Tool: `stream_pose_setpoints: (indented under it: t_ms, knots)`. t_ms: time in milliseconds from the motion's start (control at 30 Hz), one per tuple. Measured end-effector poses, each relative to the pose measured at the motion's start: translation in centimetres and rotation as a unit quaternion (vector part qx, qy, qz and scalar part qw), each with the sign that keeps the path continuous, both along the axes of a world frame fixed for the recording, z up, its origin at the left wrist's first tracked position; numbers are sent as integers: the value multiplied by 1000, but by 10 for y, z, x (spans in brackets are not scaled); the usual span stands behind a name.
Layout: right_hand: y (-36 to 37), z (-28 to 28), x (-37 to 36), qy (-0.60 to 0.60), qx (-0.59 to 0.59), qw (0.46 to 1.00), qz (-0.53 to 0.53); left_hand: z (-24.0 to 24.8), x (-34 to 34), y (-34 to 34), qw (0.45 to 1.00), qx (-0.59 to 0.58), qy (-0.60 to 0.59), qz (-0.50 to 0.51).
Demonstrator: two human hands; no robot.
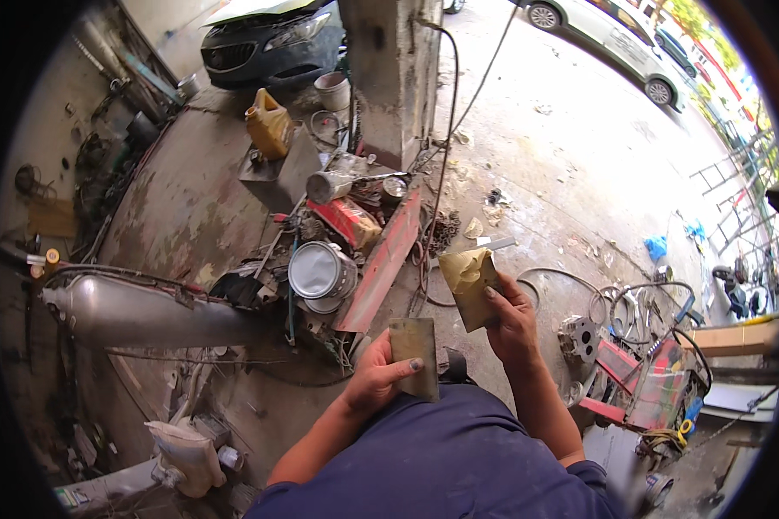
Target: The person sands a section of a white car hood using a sanding block, then wipes the area with a cloth. The person walks around the garage, picks up a rag, and returns to wipe the hood again. The person also handles a sanding block and a small container.
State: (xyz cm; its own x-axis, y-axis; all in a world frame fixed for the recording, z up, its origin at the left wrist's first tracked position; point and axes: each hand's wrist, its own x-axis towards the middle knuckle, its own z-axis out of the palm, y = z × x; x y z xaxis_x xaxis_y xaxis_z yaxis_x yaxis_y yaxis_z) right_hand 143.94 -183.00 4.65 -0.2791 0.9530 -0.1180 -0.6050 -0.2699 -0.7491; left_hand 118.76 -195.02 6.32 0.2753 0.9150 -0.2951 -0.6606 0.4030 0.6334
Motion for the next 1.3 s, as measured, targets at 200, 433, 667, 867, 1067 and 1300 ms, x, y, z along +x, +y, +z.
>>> stream_pose_setpoints:
  t_ms: [200,433,667,867,1067,1300]
  knots:
    - [-15,18,51,-21,53,997,-57,19,42,15,995,12,36,-88]
    - [-44,27,101,-11,65,991,-113,21,88,19,985,47,64,-150]
    - [-63,27,134,-9,65,985,-158,26,127,25,982,62,138,-109]
    - [-70,33,142,-54,112,972,-199,27,147,36,993,57,104,-9]
    - [-80,49,135,-165,178,951,-191,30,153,46,998,40,2,39]
    - [-76,73,128,-405,355,817,-207,43,149,53,997,36,-31,64]
